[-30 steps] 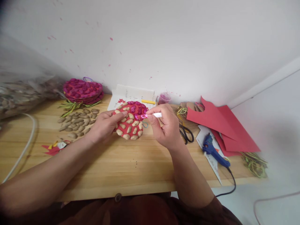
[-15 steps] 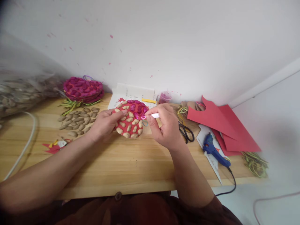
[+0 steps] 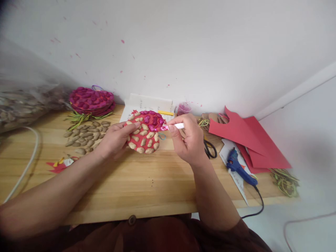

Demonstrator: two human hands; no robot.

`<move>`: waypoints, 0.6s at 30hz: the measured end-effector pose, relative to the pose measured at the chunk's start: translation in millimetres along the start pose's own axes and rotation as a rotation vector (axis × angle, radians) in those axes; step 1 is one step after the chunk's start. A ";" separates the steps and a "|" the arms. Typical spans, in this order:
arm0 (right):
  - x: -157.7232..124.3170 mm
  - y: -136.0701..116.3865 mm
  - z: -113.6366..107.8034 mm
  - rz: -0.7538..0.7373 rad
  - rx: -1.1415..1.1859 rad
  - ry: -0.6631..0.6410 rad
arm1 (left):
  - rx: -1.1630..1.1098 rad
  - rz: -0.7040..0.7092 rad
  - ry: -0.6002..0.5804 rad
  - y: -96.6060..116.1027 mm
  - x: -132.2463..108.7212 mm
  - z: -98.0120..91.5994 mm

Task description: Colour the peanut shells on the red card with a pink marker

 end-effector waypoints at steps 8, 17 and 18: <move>2.4 20.1 -8.6 0.155 0.210 0.126 | -0.102 -0.070 0.005 -1.8 -2.1 2.9; 0.7 26.4 -9.2 0.184 0.295 0.152 | -0.114 -0.047 0.001 1.2 -2.6 2.6; 0.4 25.5 -9.6 0.179 0.293 0.158 | -0.108 -0.051 0.003 0.9 -2.7 2.4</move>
Point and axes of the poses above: each hand's wrist, its own x-axis towards the middle knuckle, its own z-axis out of the palm, y = z × x, the point moved 9 cm from there along x, towards the middle knuckle, and after that the axes turned 3 degrees about z, right-handed, at the moved point
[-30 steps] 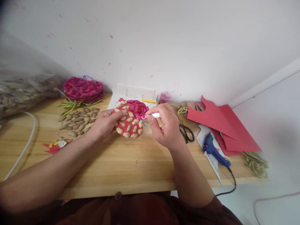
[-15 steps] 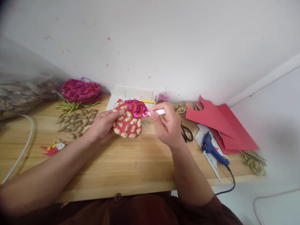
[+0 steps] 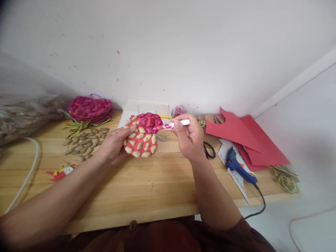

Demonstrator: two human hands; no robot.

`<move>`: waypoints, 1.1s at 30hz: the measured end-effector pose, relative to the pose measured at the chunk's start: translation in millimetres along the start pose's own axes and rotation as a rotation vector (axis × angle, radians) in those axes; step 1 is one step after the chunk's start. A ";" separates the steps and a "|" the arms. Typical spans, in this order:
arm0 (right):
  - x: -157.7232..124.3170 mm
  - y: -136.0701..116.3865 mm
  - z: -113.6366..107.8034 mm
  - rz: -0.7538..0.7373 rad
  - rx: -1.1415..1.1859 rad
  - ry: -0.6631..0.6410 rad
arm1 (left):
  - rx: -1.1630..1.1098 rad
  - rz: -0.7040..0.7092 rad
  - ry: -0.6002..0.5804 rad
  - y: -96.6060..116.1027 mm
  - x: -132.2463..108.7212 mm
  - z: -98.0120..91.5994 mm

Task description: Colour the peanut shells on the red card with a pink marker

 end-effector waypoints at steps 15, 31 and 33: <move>-2.4 -4.0 2.9 -0.004 -0.037 -0.033 | 0.014 0.016 0.022 -0.1 1.1 -3.4; -1.7 -0.5 7.3 -0.031 -0.044 -0.073 | 0.012 0.012 -0.003 -2.3 2.1 -3.8; -1.9 -1.0 6.2 -0.032 -0.067 -0.062 | 0.011 0.022 -0.003 -2.4 2.8 -5.1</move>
Point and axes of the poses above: each hand's wrist, its own x-axis towards the middle knuckle, its own z-axis out of the palm, y = z × x, the point moved 9 cm from there along x, towards the middle knuckle, and after that the axes turned 3 degrees about z, right-handed, at the moved point
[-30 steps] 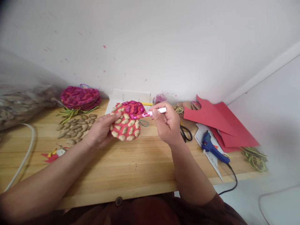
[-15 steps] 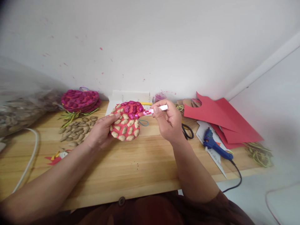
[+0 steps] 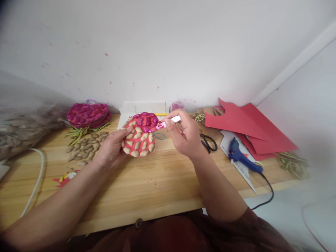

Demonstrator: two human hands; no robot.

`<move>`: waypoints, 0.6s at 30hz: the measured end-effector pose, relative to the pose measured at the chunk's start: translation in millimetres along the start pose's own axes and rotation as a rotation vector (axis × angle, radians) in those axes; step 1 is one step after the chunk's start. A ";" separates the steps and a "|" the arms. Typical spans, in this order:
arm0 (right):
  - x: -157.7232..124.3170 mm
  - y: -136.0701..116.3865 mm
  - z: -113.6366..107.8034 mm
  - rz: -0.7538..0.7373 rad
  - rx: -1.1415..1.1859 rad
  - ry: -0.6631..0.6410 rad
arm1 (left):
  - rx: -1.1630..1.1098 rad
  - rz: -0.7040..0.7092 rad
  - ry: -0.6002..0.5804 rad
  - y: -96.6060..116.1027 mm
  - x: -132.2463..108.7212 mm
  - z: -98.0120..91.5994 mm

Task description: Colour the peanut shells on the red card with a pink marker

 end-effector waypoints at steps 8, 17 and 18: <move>0.2 -7.1 -1.9 -0.025 -0.010 0.024 | 0.010 -0.008 0.006 0.0 -0.5 0.4; -4.0 -15.7 2.4 -0.064 -0.085 -0.046 | 0.032 0.041 0.010 4.3 0.0 0.6; -3.8 -17.3 2.4 -0.074 -0.091 -0.042 | 0.039 0.053 0.000 4.6 0.6 0.5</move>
Point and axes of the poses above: each hand's wrist, its own x-axis towards the middle knuckle, its own z-axis out of the palm, y = z × x, the point moved 9 cm from there along x, towards the middle knuckle, and after that the axes turned 3 degrees about z, right-handed, at the moved point
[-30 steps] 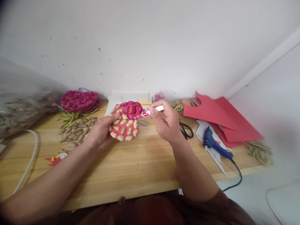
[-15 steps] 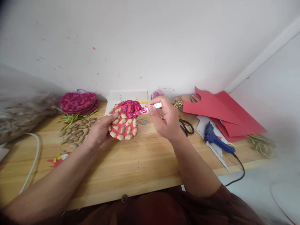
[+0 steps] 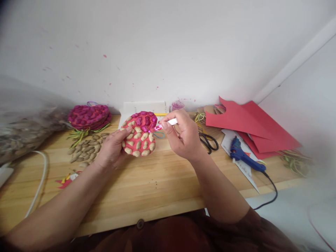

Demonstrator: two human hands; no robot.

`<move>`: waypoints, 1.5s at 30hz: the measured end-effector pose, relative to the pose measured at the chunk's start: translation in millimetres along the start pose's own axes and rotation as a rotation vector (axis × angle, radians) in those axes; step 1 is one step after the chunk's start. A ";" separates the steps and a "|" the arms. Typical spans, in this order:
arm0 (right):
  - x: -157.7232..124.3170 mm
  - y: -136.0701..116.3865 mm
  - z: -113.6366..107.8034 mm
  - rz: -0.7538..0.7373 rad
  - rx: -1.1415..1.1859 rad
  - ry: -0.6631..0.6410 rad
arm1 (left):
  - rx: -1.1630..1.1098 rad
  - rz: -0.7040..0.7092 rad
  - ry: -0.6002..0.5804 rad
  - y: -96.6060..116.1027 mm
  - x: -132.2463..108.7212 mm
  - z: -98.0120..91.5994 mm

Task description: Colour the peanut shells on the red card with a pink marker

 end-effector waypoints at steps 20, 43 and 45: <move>-0.4 -22.9 -6.5 -0.180 -0.138 0.121 | 0.186 0.201 -0.119 6.7 2.3 0.8; -2.0 -24.8 -4.2 -0.210 -0.143 0.115 | 0.239 0.265 -0.103 10.1 3.3 -1.4; -1.7 -24.4 -4.8 -0.203 -0.171 0.118 | 0.242 0.269 -0.098 10.6 3.3 -1.3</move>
Point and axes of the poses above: each hand's wrist, its own x-axis towards the middle knuckle, its own z-axis out of the palm, y = z × x, the point moved 9 cm from there along x, towards the middle knuckle, and after that the axes turned 3 degrees about z, right-handed, at the moved point
